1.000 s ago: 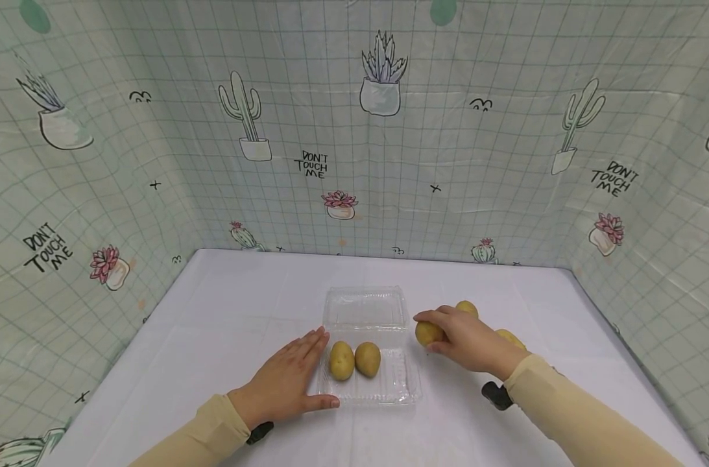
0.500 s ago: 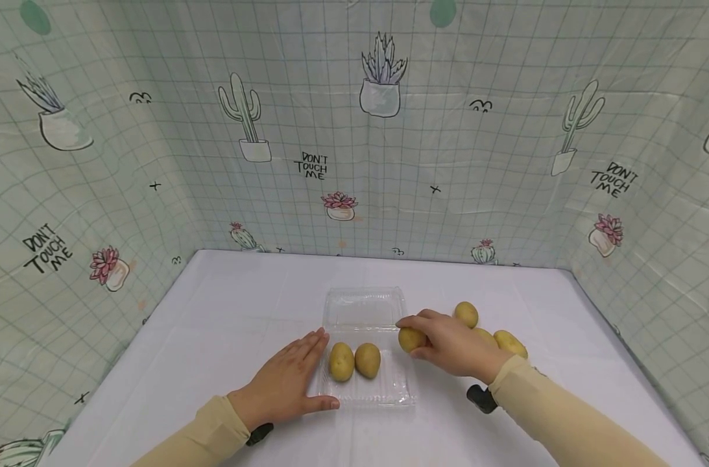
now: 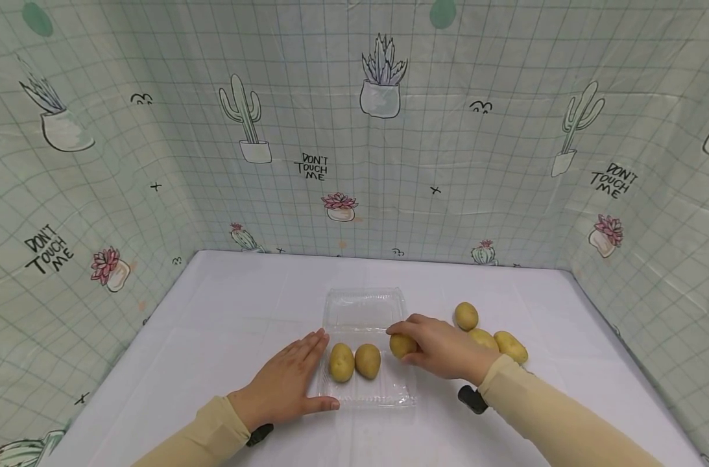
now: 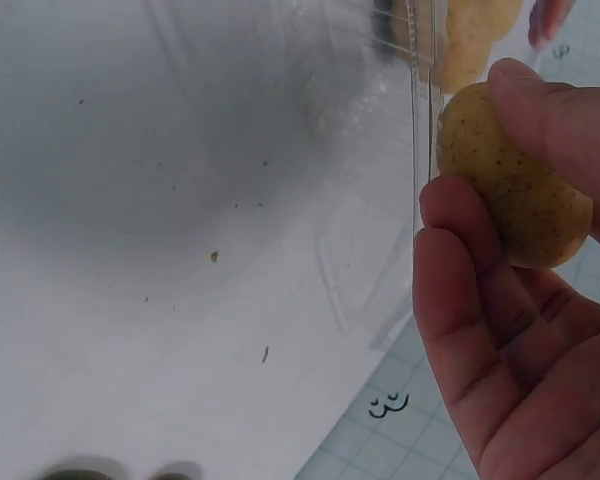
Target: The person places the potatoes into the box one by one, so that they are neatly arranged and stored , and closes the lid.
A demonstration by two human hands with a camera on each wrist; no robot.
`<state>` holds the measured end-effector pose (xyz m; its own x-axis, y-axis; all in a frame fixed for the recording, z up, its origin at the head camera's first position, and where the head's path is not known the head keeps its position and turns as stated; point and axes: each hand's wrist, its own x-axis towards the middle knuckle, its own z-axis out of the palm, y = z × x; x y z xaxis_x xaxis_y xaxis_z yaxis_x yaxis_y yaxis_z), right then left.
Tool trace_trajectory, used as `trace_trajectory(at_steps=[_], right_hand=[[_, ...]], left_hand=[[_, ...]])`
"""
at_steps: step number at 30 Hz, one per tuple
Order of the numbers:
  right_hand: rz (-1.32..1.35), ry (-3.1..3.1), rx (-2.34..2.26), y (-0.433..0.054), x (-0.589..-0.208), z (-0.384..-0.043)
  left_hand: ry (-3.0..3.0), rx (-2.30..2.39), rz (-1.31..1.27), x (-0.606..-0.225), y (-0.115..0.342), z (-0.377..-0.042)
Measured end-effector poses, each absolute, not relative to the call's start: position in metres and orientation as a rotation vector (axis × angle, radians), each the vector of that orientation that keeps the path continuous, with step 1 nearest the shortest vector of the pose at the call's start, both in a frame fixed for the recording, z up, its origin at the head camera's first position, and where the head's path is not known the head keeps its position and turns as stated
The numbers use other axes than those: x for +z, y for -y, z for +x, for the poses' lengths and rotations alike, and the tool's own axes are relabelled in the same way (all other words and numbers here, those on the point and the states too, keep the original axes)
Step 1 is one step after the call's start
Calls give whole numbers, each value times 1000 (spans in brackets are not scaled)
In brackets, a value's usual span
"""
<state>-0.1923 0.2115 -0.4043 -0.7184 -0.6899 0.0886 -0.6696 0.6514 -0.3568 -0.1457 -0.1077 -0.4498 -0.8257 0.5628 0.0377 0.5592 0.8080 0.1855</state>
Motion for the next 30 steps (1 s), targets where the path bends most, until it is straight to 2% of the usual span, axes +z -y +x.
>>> trace_trajectory(at_steps=[30], right_hand=[[-1143, -2871, -257, -193, -423, -191]], left_hand=[[-2968, 312, 917, -450, 108, -145]])
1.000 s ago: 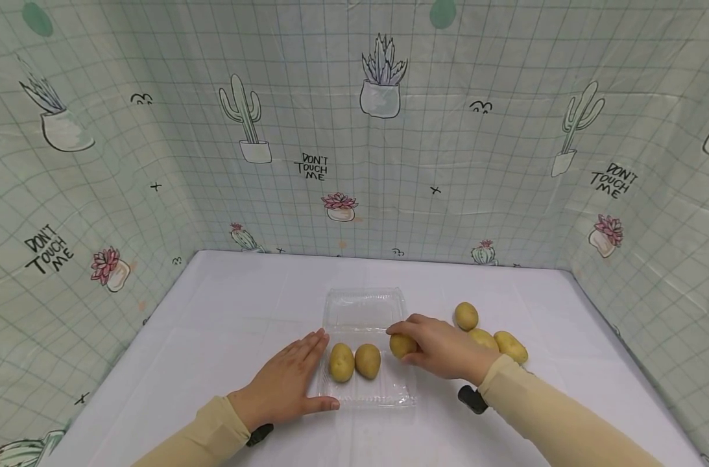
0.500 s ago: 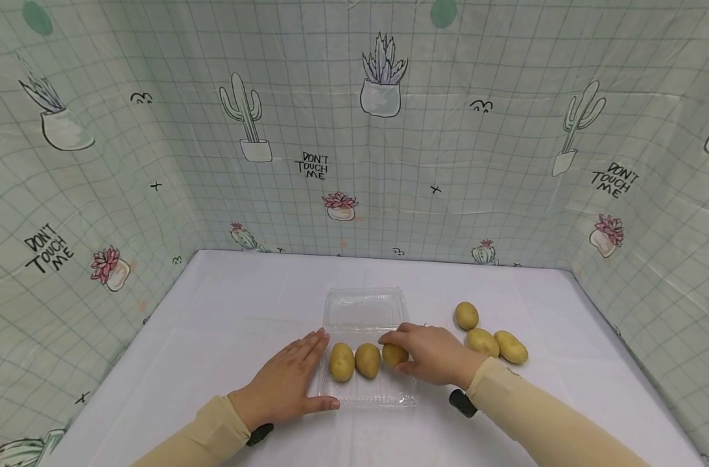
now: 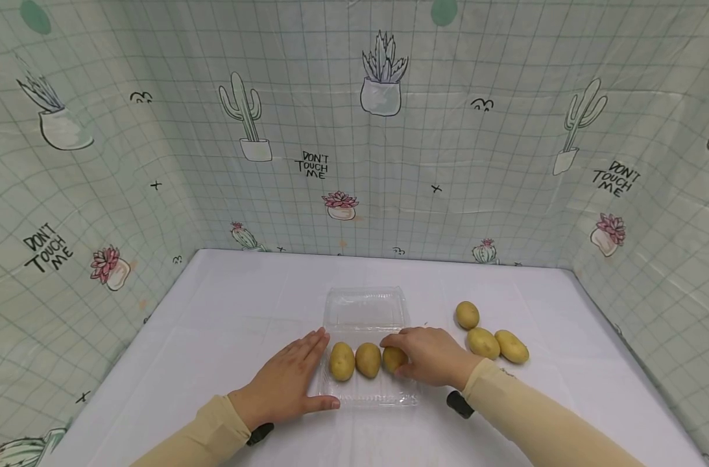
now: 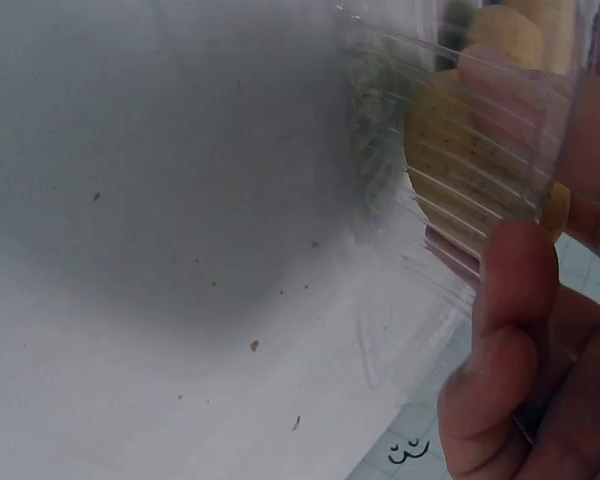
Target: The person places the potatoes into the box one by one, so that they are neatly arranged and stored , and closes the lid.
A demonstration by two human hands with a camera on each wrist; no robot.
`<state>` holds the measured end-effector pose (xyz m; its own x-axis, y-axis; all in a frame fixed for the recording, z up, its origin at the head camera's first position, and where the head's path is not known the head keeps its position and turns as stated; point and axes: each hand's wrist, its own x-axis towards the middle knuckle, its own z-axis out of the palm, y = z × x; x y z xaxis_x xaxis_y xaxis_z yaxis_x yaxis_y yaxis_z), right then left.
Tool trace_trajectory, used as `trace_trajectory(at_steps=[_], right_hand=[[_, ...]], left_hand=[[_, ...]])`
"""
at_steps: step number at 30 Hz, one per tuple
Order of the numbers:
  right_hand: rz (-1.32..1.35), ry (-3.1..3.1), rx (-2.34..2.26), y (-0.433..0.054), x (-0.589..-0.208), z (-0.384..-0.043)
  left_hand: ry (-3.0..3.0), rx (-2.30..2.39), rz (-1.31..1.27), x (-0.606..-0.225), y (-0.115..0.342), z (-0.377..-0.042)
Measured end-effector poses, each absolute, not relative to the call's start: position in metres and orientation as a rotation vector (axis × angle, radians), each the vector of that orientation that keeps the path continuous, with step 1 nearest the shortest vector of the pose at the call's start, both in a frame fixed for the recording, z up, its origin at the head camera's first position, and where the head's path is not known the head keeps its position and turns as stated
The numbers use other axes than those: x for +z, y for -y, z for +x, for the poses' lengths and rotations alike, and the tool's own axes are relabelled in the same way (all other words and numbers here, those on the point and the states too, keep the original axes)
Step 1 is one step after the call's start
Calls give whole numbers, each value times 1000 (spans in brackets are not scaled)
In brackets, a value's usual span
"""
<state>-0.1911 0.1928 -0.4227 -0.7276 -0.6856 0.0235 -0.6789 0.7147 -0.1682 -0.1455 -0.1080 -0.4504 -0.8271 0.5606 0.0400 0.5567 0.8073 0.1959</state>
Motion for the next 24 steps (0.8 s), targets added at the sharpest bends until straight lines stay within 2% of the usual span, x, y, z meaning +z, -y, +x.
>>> trace_trajectory(at_steps=[24], right_hand=[[-1043, -2911, -188, -187, -420, -188]], left_hand=[[-2965, 318, 927, -449, 109, -145]])
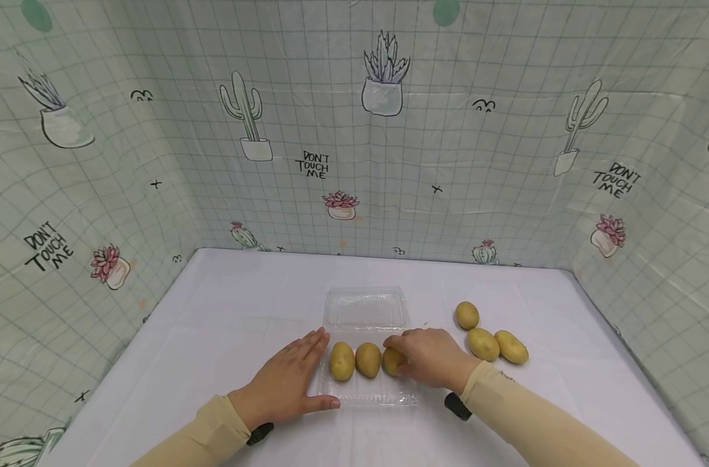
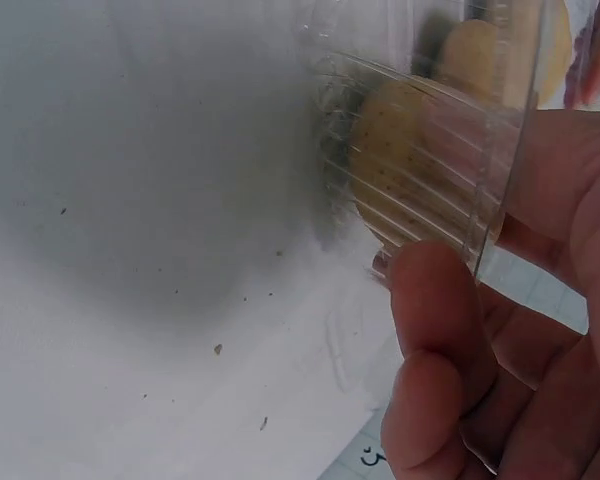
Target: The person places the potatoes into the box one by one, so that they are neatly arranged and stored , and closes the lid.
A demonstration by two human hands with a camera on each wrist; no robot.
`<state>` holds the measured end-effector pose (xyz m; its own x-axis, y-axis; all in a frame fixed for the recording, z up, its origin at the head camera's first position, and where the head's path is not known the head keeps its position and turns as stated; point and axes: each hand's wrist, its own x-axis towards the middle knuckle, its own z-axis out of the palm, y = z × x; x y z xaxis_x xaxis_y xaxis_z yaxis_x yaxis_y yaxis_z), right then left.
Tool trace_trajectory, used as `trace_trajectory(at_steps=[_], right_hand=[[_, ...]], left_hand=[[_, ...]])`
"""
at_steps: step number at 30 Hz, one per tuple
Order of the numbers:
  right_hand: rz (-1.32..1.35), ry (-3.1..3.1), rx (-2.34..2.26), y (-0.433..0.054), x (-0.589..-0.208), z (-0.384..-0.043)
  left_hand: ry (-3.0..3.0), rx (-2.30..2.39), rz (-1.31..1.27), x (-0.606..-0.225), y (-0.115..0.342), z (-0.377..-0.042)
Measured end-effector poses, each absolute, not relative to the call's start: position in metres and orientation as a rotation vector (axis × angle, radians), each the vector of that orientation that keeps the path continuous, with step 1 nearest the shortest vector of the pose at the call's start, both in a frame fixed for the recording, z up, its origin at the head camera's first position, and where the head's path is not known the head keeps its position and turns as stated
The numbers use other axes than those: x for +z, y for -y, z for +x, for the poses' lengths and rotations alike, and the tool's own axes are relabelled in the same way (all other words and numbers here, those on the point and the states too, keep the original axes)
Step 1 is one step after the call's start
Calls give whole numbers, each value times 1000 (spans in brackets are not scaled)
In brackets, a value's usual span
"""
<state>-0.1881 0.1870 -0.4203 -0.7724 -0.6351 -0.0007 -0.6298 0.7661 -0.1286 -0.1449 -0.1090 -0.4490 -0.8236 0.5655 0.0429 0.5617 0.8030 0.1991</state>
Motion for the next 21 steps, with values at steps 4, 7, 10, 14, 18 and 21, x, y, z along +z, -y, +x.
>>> trace_trajectory(at_steps=[4, 7, 10, 14, 18, 21], right_hand=[[-1050, -2920, -193, -187, -421, -187], [-1050, -2923, -203, -187, -422, -187], [-1051, -2919, -212, -188, -422, -187], [-1051, -2919, -209, -189, -422, -187], [-1038, -2924, -199, -190, -423, -188], [-1028, -2927, -203, -190, -423, -188]], left_hand=[[-2969, 313, 935, -448, 109, -145], [-2971, 312, 938, -448, 108, -145], [-2972, 313, 939, -448, 108, -146], [-2975, 312, 940, -447, 108, -146], [-2968, 310, 921, -447, 107, -145], [-2958, 317, 905, -448, 107, -145]])
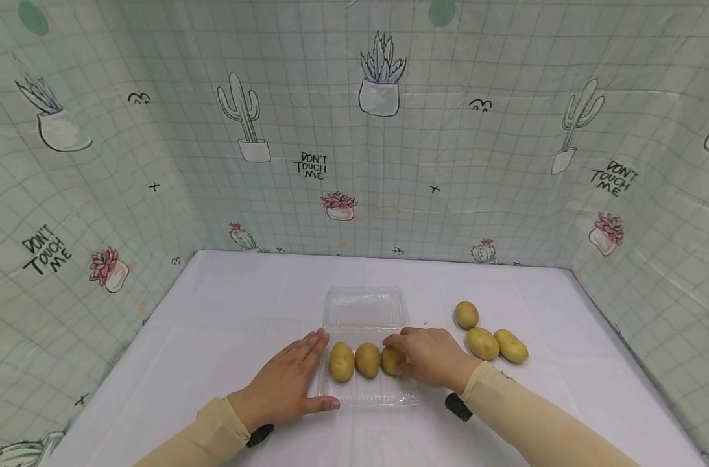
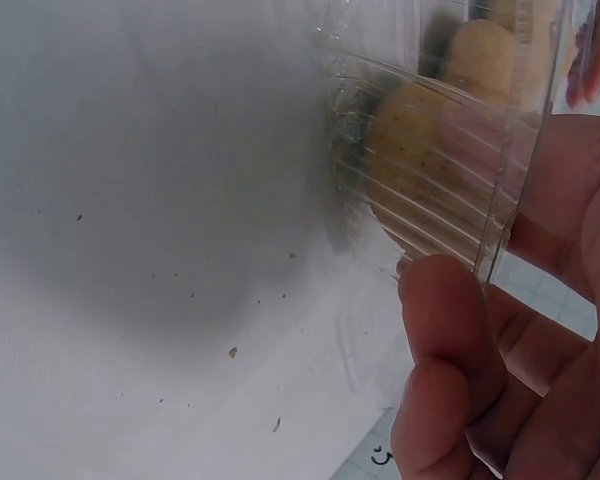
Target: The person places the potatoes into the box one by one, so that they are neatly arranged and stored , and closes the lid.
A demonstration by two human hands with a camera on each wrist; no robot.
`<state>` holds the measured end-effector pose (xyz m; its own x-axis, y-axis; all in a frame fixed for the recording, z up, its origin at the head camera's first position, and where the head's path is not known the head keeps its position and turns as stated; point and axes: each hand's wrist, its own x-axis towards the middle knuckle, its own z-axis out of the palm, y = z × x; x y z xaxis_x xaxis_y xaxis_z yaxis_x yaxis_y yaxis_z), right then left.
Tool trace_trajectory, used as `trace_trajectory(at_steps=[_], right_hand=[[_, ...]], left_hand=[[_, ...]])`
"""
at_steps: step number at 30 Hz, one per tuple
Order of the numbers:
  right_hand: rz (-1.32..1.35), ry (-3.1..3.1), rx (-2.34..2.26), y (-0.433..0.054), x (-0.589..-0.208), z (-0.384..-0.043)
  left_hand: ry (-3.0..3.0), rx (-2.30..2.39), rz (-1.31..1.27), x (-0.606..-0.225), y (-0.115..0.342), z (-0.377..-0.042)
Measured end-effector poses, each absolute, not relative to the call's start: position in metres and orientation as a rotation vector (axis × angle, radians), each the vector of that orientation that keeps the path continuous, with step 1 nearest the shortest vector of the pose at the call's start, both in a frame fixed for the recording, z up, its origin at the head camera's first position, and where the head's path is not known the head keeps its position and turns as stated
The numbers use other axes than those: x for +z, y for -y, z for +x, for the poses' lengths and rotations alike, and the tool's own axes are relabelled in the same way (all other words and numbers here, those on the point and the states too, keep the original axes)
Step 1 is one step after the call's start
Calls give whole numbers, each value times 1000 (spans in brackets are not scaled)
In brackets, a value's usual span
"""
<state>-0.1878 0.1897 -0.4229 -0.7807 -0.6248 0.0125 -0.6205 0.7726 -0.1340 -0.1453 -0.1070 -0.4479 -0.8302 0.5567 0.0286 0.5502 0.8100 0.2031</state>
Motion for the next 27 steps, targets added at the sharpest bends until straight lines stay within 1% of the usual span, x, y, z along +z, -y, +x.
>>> trace_trajectory(at_steps=[27], right_hand=[[-1027, -2931, -209, -189, -422, -187]], left_hand=[[-2966, 314, 918, -449, 108, -145]])
